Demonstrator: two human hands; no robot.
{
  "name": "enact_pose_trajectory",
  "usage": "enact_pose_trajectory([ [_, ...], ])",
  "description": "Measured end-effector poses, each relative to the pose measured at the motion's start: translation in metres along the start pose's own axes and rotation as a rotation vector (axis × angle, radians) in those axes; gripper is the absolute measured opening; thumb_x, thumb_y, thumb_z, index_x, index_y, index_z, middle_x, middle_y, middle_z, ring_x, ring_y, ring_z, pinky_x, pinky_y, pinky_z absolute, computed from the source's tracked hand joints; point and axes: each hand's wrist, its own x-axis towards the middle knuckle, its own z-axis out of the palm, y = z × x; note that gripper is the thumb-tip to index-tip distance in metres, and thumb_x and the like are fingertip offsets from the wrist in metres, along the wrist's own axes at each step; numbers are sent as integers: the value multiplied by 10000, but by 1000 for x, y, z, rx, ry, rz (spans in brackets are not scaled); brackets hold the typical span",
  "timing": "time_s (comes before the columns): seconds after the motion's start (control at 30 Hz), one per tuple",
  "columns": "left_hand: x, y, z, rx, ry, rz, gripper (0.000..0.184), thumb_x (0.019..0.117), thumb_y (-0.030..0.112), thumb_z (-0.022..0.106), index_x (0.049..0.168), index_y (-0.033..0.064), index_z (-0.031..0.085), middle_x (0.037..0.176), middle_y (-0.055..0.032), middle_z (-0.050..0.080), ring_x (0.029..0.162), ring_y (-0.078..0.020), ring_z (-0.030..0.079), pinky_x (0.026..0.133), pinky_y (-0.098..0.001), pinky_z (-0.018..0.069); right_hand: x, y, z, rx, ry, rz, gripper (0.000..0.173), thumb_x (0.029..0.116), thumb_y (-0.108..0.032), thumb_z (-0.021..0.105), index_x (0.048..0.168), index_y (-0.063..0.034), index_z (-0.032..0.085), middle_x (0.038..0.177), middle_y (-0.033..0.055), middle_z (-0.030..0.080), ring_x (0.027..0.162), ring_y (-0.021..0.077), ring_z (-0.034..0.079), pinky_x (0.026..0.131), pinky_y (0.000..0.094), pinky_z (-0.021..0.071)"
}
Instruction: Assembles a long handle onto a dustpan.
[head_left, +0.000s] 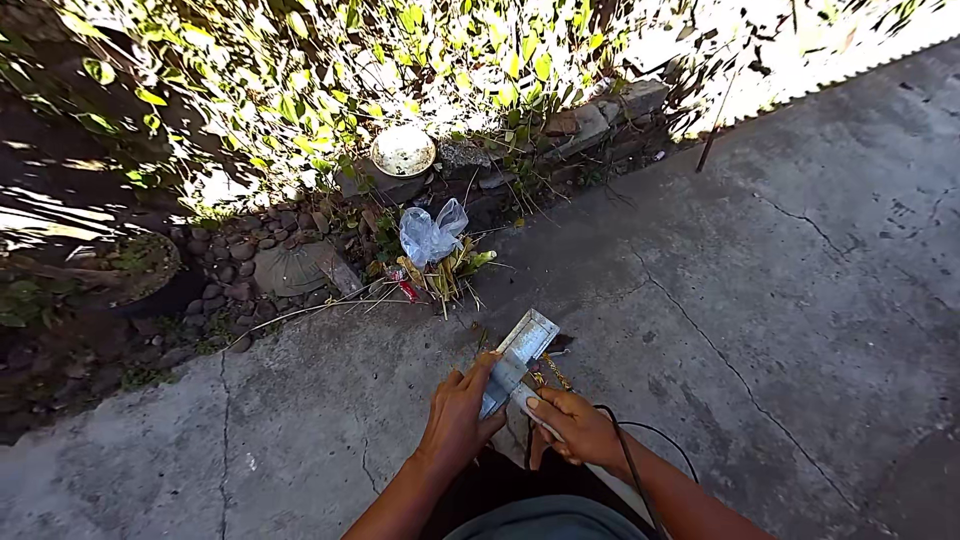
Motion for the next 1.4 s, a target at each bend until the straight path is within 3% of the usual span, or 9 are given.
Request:
enact_pose_trajectory([
  [0.2, 4, -2, 6, -7, 53, -26, 722, 732, 200, 786, 1395, -10, 588, 1176, -146, 733, 792, -345, 694, 716, -481, 556, 7, -15, 6, -472, 188, -32, 405, 1112, -338, 383, 1136, -1, 606, 841, 103, 640, 770, 216, 639, 768, 415, 516],
  [0.43, 10, -7, 6, 0, 30, -83, 723, 748, 184, 795, 1403, -27, 572, 1180, -177, 726, 834, -379, 706, 752, -509, 556, 24, -26, -3, -445, 107, 23, 386, 1121, -344, 383, 1083, -18, 587, 781, 48, 574, 639, 134, 545, 652, 327, 468],
  [0.5, 14, -11, 3, -7, 41, -72, 725, 750, 177, 789, 1414, -12, 568, 1253, -155, 705, 878, -377, 706, 776, -513, 557, 26, -28, -3, -416, 120, 4, 377, 1120, -341, 388, 1112, -20, 585, 792, 44, 573, 626, 123, 537, 637, 314, 470],
  [0.73, 45, -13, -27, 30, 325, 134, 846, 735, 263, 790, 1481, 2, 489, 1400, -129, 626, 873, -297, 676, 737, -432, 541, 12, -49, -5, -493, 377, -337, 407, 1062, -393, 486, 1199, -45, 645, 816, 52, 649, 695, 120, 617, 674, 309, 521],
  [0.87, 45, -21, -48, -95, 301, 106, 882, 786, 369, 767, 1517, 10, 429, 1454, -153, 572, 1068, -296, 665, 888, -537, 499, 13, -54, -2, -516, 511, -554, 402, 1037, -392, 533, 1175, -45, 682, 787, 39, 666, 662, 72, 610, 632, 242, 512],
  [0.97, 41, -26, -56, -277, 283, 28, 824, 834, 428, 733, 1497, 20, 465, 1356, -129, 640, 1127, -187, 664, 976, -434, 533, 15, -62, 1, -507, 594, -657, 383, 1019, -366, 571, 1169, -36, 694, 771, 32, 683, 640, 47, 620, 614, 209, 524],
  [1.07, 40, -23, -61, -197, 300, 1, 727, 820, 394, 715, 1432, 34, 562, 1189, -118, 726, 1049, -257, 708, 919, -493, 552, 21, -66, 5, -587, 670, -687, 399, 1018, -380, 567, 1166, -34, 700, 788, 57, 691, 639, 98, 636, 611, 257, 542],
  [1.2, 44, -22, -71, -75, 279, -8, 743, 776, 360, 735, 1406, -2, 579, 1135, -168, 737, 997, -363, 716, 884, -576, 534, 27, -72, 16, -815, 844, -703, 442, 1009, -350, 575, 1226, 15, 697, 967, 165, 747, 733, 276, 735, 634, 429, 601],
  [1.4, 48, -27, -61, -112, 279, -39, 746, 775, 350, 731, 1401, -24, 570, 1123, -172, 737, 970, -348, 726, 862, -571, 547, 40, -78, 20, -1074, 1007, -727, 417, 975, -328, 621, 1215, 0, 716, 918, 160, 736, 641, 296, 718, 535, 413, 580],
])
